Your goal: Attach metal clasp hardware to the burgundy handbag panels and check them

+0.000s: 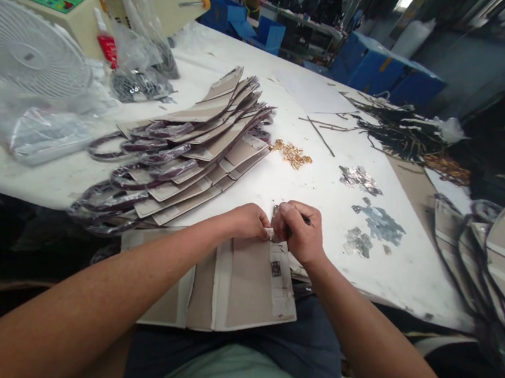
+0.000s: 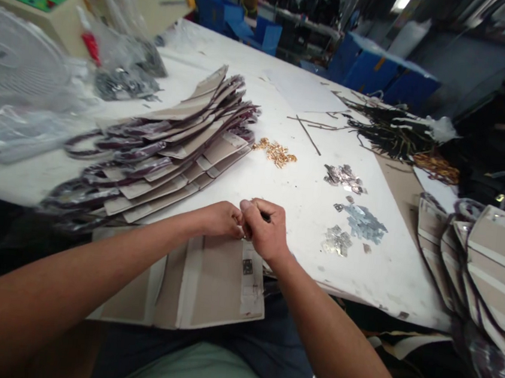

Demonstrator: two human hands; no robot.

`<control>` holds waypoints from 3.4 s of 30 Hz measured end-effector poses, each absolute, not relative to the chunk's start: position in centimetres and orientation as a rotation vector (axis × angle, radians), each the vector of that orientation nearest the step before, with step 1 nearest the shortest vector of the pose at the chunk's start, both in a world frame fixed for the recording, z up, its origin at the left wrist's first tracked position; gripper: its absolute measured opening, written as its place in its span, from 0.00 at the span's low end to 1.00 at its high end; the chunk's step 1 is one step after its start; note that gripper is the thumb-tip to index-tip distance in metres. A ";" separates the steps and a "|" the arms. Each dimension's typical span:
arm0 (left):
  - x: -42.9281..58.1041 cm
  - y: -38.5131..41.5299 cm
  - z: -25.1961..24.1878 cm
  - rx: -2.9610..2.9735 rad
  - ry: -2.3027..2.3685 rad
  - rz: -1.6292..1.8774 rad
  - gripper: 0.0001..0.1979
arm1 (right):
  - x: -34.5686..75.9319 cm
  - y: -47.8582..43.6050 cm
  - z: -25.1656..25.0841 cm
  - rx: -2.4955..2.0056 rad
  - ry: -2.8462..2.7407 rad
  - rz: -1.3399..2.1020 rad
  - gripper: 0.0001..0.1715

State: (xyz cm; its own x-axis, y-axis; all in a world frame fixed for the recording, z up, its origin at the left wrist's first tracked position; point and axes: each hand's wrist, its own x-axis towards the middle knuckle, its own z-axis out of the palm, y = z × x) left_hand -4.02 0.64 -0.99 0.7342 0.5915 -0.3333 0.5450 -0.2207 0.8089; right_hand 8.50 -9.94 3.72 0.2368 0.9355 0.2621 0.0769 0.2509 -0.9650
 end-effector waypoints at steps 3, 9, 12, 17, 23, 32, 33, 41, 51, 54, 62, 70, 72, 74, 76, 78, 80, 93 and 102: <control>-4.2 0.7 -0.9 1.873 0.851 -0.002 0.07 | 8.7 -10.2 4.7 -1.038 -1.050 0.749 0.28; -3.8 1.4 -1.4 1.857 0.778 -0.061 0.08 | 7.9 -10.3 3.6 -1.064 -1.087 0.757 0.31; -3.8 1.5 -1.2 1.855 0.765 -0.085 0.08 | 7.9 -10.0 3.3 -1.044 -1.100 0.773 0.29; -3.9 1.3 -1.0 1.840 0.824 -0.075 0.12 | 8.8 -9.8 3.8 -0.898 -1.047 0.730 0.28; -3.9 0.9 -0.4 1.872 0.865 -0.068 0.10 | 9.0 -10.0 2.8 -0.980 -1.022 0.760 0.27; -3.7 0.4 0.1 2.003 0.905 -0.031 0.07 | 9.0 -10.1 1.3 -1.080 -1.075 0.782 0.26; -3.9 -0.2 0.4 2.030 0.928 -0.016 0.08 | 9.0 -10.2 1.3 -1.085 -1.087 0.777 0.26; -10.0 -12.5 -0.5 2.703 0.760 0.574 0.30 | 9.0 -10.6 1.9 -1.122 -1.142 0.736 0.28; -10.8 -15.2 -3.0 2.831 0.616 0.191 0.42 | 9.5 -13.1 1.4 -1.079 -1.001 0.804 0.28; -10.6 -14.9 -2.3 2.823 0.609 0.172 0.41 | 9.8 -14.7 0.8 -1.074 -0.916 0.814 0.28; -10.2 -13.9 -0.4 2.827 0.596 0.078 0.37 | 9.8 -16.0 0.4 -1.039 -0.887 0.824 0.28; -10.1 -13.3 -0.4 2.847 0.536 0.007 0.37 | 9.8 -16.0 0.2 -0.993 -0.908 0.853 0.27; -10.2 -13.2 -0.6 2.844 0.530 -0.009 0.38 | 9.9 -16.1 0.4 -0.965 -0.888 0.859 0.26; -10.2 -13.1 -0.7 2.835 0.522 -0.021 0.39 | 9.9 -16.1 0.6 -0.927 -0.865 0.874 0.26; -10.3 -13.0 -0.8 2.824 0.511 -0.027 0.40 | 9.9 -16.2 0.7 -0.893 -0.840 0.893 0.26; -10.3 -12.9 -0.9 2.815 0.504 -0.024 0.39 | 9.9 -16.2 0.8 -0.878 -0.813 0.909 0.26; -10.3 -12.7 -1.0 2.809 0.503 -0.010 0.38 | 9.8 -16.1 0.8 -0.886 -0.807 0.916 0.26; -9.6 -12.8 -1.1 2.801 0.492 -0.053 0.42 | 9.8 -15.6 0.2 -1.021 -0.855 0.923 0.26; -9.5 -13.0 -0.8 2.810 0.521 -0.052 0.42 | 11.5 -14.3 -0.2 -0.953 -0.335 0.867 0.23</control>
State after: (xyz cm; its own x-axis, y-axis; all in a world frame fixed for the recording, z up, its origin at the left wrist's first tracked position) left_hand -9.50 -13.02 -0.83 0.9342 0.3461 -0.0860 0.3563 -0.8952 0.2677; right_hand 11.54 -14.29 -0.18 0.6284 0.7699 -0.1112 -0.4954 0.2858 -0.8203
